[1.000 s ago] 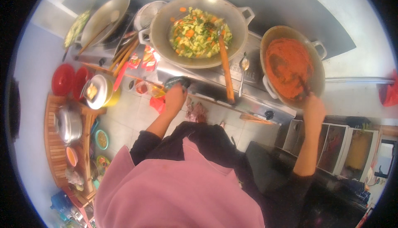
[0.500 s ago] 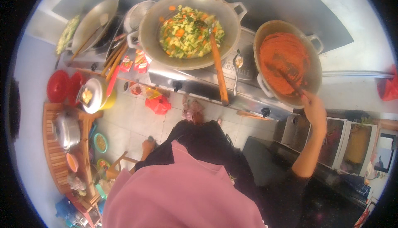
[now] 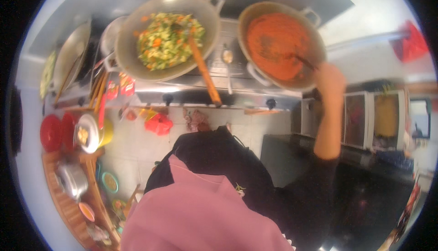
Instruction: The person stirs mixed vegetables in a wok on a gas stove, then transfers the cooked vegetables into a metal tray. The tray is carried and placed on a display counter alongside other prepared food trays.
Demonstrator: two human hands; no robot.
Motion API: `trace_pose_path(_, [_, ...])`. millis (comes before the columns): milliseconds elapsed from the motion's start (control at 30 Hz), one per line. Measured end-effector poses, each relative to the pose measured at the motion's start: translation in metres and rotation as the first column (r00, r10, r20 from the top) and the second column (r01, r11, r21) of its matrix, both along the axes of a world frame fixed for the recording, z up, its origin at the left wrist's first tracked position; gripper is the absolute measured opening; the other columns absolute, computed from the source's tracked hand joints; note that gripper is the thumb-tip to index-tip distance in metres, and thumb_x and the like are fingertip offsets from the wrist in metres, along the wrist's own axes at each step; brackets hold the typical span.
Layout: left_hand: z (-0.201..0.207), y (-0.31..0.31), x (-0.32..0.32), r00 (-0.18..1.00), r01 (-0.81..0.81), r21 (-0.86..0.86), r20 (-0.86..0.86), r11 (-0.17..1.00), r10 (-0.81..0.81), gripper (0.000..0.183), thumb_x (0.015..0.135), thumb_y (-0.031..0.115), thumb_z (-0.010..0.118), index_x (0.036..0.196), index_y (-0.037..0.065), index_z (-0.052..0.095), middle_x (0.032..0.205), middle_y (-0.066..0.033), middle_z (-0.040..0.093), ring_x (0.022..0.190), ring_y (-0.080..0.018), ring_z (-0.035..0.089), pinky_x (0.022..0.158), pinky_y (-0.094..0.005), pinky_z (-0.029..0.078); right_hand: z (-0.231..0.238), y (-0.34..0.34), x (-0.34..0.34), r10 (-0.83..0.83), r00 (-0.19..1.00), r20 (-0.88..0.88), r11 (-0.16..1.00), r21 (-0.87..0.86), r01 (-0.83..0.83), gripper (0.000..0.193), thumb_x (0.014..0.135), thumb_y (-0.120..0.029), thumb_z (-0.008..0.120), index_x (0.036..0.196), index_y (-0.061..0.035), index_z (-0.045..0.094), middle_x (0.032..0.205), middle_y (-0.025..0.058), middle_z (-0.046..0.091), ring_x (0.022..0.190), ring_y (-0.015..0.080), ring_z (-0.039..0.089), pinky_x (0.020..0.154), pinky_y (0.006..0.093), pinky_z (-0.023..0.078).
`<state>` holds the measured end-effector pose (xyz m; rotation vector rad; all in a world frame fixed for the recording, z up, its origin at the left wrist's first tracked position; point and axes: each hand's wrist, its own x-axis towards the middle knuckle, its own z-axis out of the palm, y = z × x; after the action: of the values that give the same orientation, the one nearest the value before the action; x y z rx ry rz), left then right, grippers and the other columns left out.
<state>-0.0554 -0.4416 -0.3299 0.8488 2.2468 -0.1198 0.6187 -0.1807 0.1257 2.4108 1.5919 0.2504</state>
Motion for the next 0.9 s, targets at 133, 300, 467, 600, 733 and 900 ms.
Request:
trace_pose_path(133, [0.004, 0.046, -0.004, 0.991, 0.127, -0.014, 0.052, 0.992, -0.126, 0.066, 0.078, 0.057, 0.064, 0.099, -0.005, 0.070, 0.099, -0.0268, 0.068, 0.098, -0.0409, 0.064, 0.085, -0.0456, 0.050, -0.009, 0.003, -0.010, 0.165, 0.967, -0.194, 0.984, 0.096, -0.149, 0.021, 0.090, -0.025, 0.057, 0.098, -0.0111, 0.069, 0.086, 0.0168, 0.068, 0.090, 0.0370, 0.065, 0.075, 0.0494, 0.051])
trace_pose_path(300, [0.006, 0.061, -0.012, 0.998, 0.062, 0.137, 0.009, 0.989, -0.064, 0.069, 0.076, 0.061, 0.065, 0.100, -0.003, 0.070, 0.099, -0.0268, 0.068, 0.098, -0.0404, 0.065, 0.086, -0.0450, 0.049, -0.011, -0.010, 0.009, -0.024, 0.984, -0.174, 0.999, 0.029, 0.029, 0.026, 0.089, -0.028, 0.058, 0.105, -0.0109, 0.069, 0.093, 0.0192, 0.068, 0.094, 0.0375, 0.064, 0.080, 0.0474, 0.051])
trace_pose_path(467, [0.006, 0.055, -0.005, 0.995, 0.085, 0.026, 0.054, 0.996, -0.086, 0.071, 0.075, 0.061, 0.067, 0.100, -0.006, 0.069, 0.099, -0.0282, 0.067, 0.099, -0.0408, 0.064, 0.087, -0.0456, 0.049, -0.054, 0.011, -0.011, 0.070, 0.980, -0.186, 0.983, 0.179, -0.037, 0.030, 0.091, -0.020, 0.057, 0.117, -0.0083, 0.066, 0.097, 0.0217, 0.067, 0.091, 0.0379, 0.064, 0.076, 0.0446, 0.050])
trace_pose_path(600, [0.021, 0.044, -0.012, 0.994, 0.041, 0.003, 0.097, 0.999, -0.041, 0.073, 0.075, 0.060, 0.068, 0.103, -0.008, 0.068, 0.103, -0.0286, 0.066, 0.102, -0.0412, 0.063, 0.089, -0.0448, 0.049, -0.017, -0.016, 0.022, 0.152, 0.818, -0.555, 0.988, 0.064, -0.141, 0.025, 0.091, -0.020, 0.057, 0.108, -0.0090, 0.070, 0.094, 0.0182, 0.068, 0.094, 0.0391, 0.063, 0.081, 0.0488, 0.049])
trace_pose_path(733, [0.028, 0.015, -0.018, 0.995, -0.078, -0.018, 0.064, 0.997, 0.079, 0.074, 0.075, 0.060, 0.068, 0.107, -0.007, 0.067, 0.110, -0.0287, 0.064, 0.108, -0.0413, 0.061, 0.092, -0.0437, 0.048, 0.007, -0.031, 0.037, -0.013, 0.984, -0.176, 0.998, -0.063, 0.002, 0.026, 0.093, -0.024, 0.055, 0.108, -0.0082, 0.070, 0.100, 0.0176, 0.068, 0.096, 0.0378, 0.063, 0.082, 0.0479, 0.049])
trace_pose_path(900, [0.033, -0.024, -0.028, 0.986, -0.054, -0.166, 0.149, 0.985, 0.079, 0.073, 0.078, 0.060, 0.065, 0.109, -0.005, 0.067, 0.111, -0.0273, 0.065, 0.110, -0.0394, 0.060, 0.094, -0.0424, 0.047, -0.037, 0.002, -0.018, 0.105, 0.974, -0.199, 0.989, 0.121, -0.082, 0.031, 0.094, -0.025, 0.054, 0.115, -0.0059, 0.067, 0.102, 0.0232, 0.066, 0.098, 0.0398, 0.062, 0.083, 0.0474, 0.049])
